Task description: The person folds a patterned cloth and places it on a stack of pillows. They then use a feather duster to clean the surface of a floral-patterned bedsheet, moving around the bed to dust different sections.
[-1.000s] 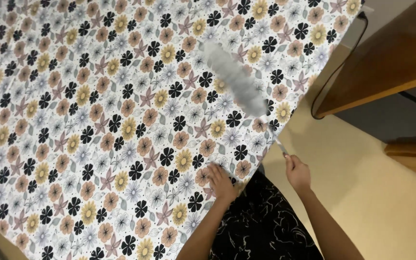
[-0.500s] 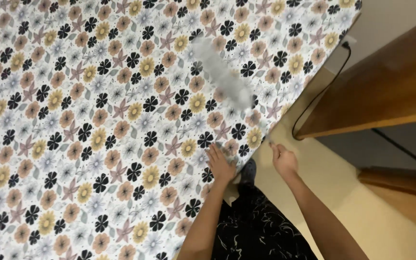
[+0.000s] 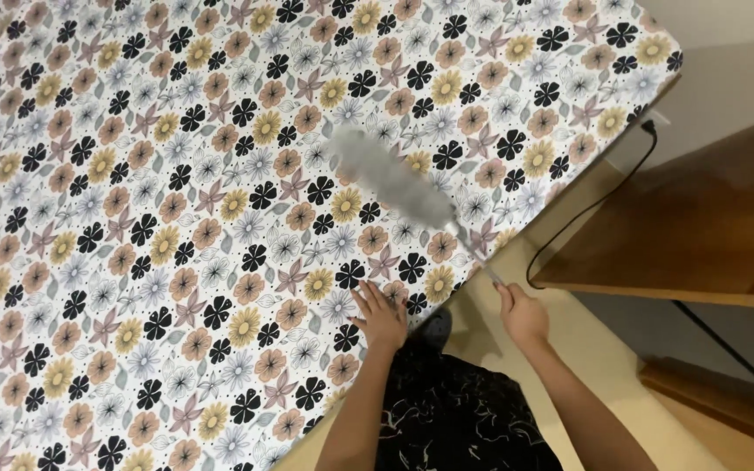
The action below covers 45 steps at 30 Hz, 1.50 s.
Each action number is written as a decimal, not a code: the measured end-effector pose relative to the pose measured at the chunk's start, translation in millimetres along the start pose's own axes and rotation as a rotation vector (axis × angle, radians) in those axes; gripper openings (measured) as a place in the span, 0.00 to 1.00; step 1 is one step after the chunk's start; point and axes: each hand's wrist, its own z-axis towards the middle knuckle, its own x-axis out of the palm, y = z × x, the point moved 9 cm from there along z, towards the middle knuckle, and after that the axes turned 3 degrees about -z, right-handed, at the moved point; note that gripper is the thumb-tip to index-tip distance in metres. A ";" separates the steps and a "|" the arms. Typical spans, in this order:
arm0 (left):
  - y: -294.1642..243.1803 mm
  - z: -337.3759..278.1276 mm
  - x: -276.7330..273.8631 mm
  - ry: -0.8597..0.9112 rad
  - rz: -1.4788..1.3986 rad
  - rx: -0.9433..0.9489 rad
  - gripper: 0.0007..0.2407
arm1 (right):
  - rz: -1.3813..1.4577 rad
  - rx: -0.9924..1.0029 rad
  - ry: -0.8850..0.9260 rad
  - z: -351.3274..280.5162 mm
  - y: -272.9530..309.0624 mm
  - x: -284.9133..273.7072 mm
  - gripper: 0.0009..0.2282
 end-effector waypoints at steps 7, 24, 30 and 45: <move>-10.7 1.2 -6.9 0.042 0.125 -0.019 0.36 | 0.239 0.325 -0.114 75.0 -129.8 -11.6 0.19; -9.2 13.2 11.5 0.062 0.404 -0.017 0.36 | 0.376 0.443 -0.139 106.4 -136.2 -16.9 0.21; -40.1 25.0 11.4 0.025 0.401 0.359 0.36 | 0.258 0.201 -0.275 62.4 -30.8 29.0 0.15; -40.5 86.1 -25.1 0.114 0.299 0.250 0.36 | -0.008 -0.016 0.569 29.8 200.7 -19.4 0.15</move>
